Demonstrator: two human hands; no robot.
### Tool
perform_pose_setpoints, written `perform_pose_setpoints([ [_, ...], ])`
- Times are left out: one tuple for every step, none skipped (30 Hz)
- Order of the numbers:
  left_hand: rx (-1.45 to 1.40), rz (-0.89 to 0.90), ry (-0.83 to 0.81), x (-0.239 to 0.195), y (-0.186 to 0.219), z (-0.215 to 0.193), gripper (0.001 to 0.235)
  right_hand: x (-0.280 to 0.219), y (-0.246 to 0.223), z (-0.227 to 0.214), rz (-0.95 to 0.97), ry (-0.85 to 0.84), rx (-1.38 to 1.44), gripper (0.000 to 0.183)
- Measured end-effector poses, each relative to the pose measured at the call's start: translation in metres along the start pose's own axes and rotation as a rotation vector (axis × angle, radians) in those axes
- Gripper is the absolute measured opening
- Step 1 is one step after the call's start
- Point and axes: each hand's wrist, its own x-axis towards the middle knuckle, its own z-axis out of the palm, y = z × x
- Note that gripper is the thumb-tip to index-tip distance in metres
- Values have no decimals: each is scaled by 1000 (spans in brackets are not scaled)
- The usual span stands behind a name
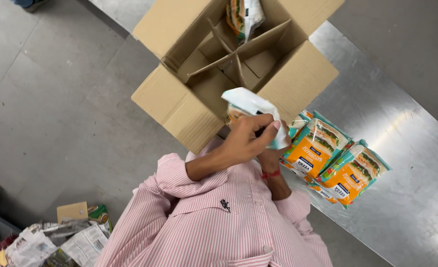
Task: The person organizes and packs mayonnaise packets into a cardboard box with partitioned sections on a metal table.
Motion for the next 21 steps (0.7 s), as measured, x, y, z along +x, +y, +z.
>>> perform_pose_setpoints([
  [0, -5, 9, -6, -2, -2, 34, -1, -1, 1, 1, -10, 4, 38],
  [-104, 96, 110, -12, -4, -3, 27, -2, -2, 2, 134, 37, 217, 36],
  [-213, 192, 200, -19, -5, -2, 26, -7, -4, 1, 278, 95, 421, 36],
  [-216, 181, 198, -12, -4, -8, 26, -9, 2, -3, 288, 95, 417, 36],
  [-129, 303, 286, -6, -4, -12, 21, -14, 7, -10, 425, 96, 560, 42],
  [-42, 427, 369, 1, -3, -15, 23, -20, 13, -18, 560, 100, 705, 48],
  [-59, 419, 347, 8, 3, -21, 23, -21, 18, -22, 568, 125, 690, 48],
  [32, 411, 298, 15, 10, -28, 40, -22, 23, -27, 571, 141, 856, 50],
  [125, 411, 251, 24, 16, -34, 60, -21, 29, -30, 562, 155, 1026, 52],
  [110, 410, 231, 24, 10, -31, 60, -17, 24, -38, 562, 178, 1013, 52],
  [53, 262, 125, 23, 6, -30, 68, -11, 19, -42, 468, 150, 897, 51],
  [-2, 116, 15, 22, 2, -30, 76, -6, 13, -47, 378, 120, 779, 50],
  [-2, 116, 5, 17, -8, -29, 76, -15, 27, -51, 378, 131, 778, 50],
  [-38, 12, -27, 12, -17, -28, 66, -24, 40, -55, 348, 29, 672, 42],
  [-71, -90, -61, 7, -27, -29, 57, -32, 54, -57, 314, -70, 563, 34],
  [-67, -89, -72, 6, -32, -31, 57, -29, 49, -57, 314, -59, 564, 34],
  [-72, -68, -69, 4, -37, -31, 47, -27, 44, -58, 403, -92, 628, 43],
  [-77, -47, -67, 1, -43, -31, 38, -25, 39, -60, 491, -126, 693, 52],
  [-80, -50, -77, 4, -38, -31, 38, -15, 26, -61, 496, -116, 689, 52],
  [-37, -61, -90, 6, -34, -30, 36, -6, 12, -62, 373, -55, 578, 54],
  [9, -73, -108, 8, -29, -30, 35, 2, -1, -61, 254, 6, 469, 61],
])
